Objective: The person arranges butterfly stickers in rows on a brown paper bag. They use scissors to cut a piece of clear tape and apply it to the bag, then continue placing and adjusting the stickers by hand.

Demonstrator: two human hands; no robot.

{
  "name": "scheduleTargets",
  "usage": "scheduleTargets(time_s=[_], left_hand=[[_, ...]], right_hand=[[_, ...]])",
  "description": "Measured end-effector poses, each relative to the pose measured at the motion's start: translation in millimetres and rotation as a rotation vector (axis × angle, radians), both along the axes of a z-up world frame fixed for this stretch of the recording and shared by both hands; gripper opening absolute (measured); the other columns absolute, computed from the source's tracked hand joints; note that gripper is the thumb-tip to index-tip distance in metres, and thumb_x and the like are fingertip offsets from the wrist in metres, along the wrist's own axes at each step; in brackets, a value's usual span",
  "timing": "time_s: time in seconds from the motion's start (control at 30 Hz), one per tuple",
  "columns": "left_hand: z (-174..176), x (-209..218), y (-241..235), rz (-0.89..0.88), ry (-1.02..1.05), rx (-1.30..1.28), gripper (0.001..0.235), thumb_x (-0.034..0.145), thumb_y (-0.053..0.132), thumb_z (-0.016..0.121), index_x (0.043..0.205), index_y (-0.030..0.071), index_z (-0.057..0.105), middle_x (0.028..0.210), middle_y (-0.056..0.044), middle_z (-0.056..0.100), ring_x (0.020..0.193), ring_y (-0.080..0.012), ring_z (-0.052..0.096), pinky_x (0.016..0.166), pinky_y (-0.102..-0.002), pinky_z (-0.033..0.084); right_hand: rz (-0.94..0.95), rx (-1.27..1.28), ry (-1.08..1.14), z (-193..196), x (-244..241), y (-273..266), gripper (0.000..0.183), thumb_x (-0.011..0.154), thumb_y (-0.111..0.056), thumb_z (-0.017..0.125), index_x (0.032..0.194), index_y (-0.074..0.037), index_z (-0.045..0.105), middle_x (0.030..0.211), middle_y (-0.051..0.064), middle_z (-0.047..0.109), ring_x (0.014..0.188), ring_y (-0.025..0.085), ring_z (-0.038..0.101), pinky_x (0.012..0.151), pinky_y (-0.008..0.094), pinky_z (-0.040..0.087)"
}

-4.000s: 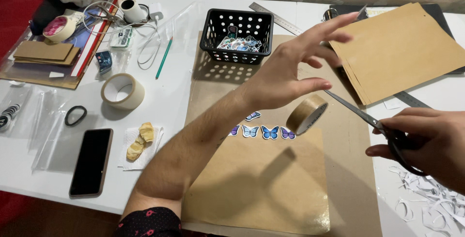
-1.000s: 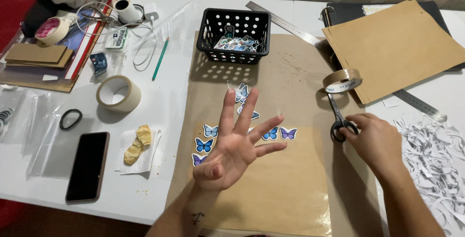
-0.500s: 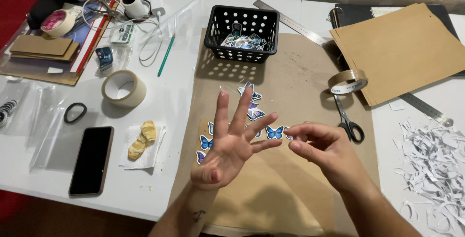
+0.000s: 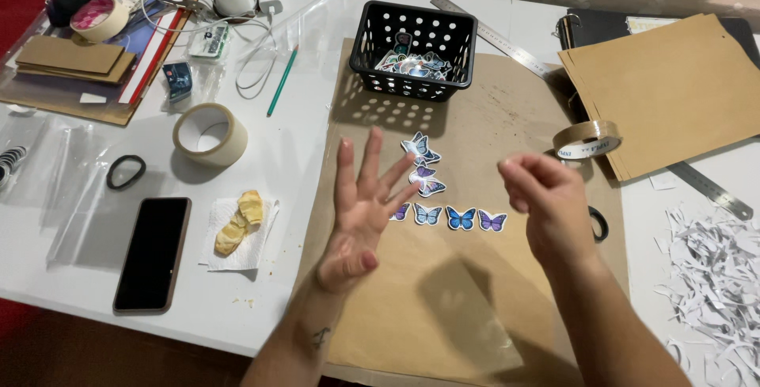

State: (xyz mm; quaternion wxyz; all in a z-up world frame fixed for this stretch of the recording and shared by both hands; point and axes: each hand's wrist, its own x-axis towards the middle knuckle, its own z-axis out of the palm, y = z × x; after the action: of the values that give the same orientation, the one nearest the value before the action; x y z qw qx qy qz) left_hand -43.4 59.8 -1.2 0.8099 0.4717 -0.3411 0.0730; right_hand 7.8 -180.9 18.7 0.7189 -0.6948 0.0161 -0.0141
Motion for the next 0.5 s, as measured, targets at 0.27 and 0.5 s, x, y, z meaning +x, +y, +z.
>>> scheduleTargets(time_s=[0.27,0.5], left_hand=[[-41.6,22.6,-4.2,-0.045,0.091,-0.136,0.117,0.085,0.044,0.076,0.161,0.033,-0.013,0.17,-0.013,-0.014,0.152,-0.0446,0.016,0.117,-0.063,0.025],[-36.4,21.8,-1.9,-0.113,0.164,-0.276,0.11,0.088,0.047,0.071,0.161,0.035,-0.01,0.171,-0.009,-0.013,0.153,-0.0394,0.019,0.117,-0.059,0.031]], right_hand=[[0.126,0.241,0.222,-40.3,82.4,12.8,0.022,0.092,-0.023,0.073,0.108,-0.01,0.065,0.084,-0.006,0.06,0.077,0.002,0.057,0.065,0.014,0.046],[0.335,0.0,0.148,-38.3,-3.8,35.5,0.015,0.075,-0.002,0.084,0.084,0.0,0.073,0.074,0.009,0.067,0.064,0.014,0.058,0.057,0.028,0.051]])
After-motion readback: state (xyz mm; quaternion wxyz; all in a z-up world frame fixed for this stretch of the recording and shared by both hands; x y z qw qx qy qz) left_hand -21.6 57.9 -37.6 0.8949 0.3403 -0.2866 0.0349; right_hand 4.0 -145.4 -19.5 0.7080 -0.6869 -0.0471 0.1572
